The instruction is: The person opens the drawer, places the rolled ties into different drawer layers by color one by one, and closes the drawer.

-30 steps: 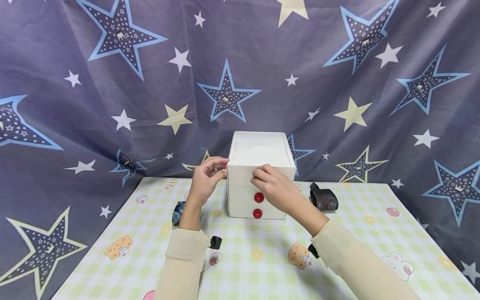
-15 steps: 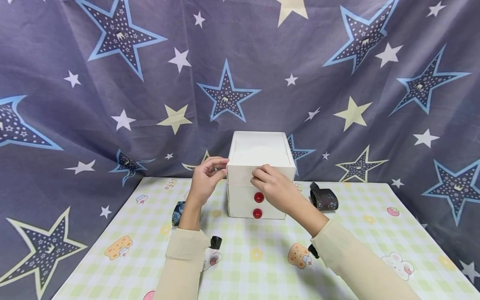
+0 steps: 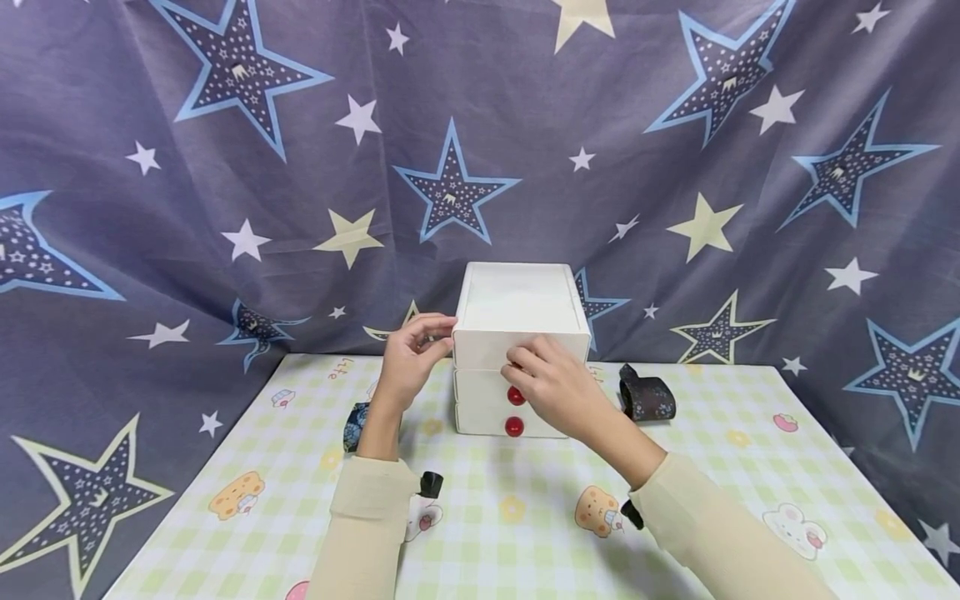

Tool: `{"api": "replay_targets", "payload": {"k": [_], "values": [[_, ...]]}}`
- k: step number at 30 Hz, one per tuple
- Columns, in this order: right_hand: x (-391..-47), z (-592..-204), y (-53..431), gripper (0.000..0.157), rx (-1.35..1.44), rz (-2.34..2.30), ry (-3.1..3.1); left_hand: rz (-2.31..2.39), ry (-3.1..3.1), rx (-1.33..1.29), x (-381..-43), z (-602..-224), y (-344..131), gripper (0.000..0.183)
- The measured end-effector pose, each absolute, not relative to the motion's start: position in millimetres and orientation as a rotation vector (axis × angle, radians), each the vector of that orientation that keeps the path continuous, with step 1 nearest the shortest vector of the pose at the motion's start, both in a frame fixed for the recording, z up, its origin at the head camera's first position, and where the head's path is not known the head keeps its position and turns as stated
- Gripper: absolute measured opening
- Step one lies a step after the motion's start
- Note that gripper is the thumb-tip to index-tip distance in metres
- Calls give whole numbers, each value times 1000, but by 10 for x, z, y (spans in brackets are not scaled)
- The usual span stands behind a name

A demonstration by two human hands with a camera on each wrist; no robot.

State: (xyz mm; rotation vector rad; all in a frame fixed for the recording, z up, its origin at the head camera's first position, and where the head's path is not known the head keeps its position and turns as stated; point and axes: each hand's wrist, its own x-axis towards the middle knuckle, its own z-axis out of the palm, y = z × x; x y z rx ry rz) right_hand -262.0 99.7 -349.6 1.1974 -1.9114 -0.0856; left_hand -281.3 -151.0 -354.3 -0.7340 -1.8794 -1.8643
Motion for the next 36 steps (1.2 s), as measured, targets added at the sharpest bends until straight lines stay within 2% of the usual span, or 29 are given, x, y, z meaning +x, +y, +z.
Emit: {"api": "replay_targets", "payload": {"k": [6,12,19,29,36], "values": [[-2554,-3552,1010,18,1196,-94,-1895,-1865,-1882,-734,-2812,-3546,-1506,28],[-2508,-3629,1009,15,1216,-68,-1912,-1868,-1894,-723,-2800,-3546,-1515,28],[-2513,-3751,1033,21,1222,-47,-1945,-1880,-1885,-739,-2803,-3542,-1511,28],[-2554,-3900,1029,18,1220,-60,-1968,-1881,-1885,-723,-2794,-3529,-1512,29],[-2599,-3989,1035,22,1204,-84,-2024,-1863,-1878,-730,-3006,-3718,-1548,29]]}}
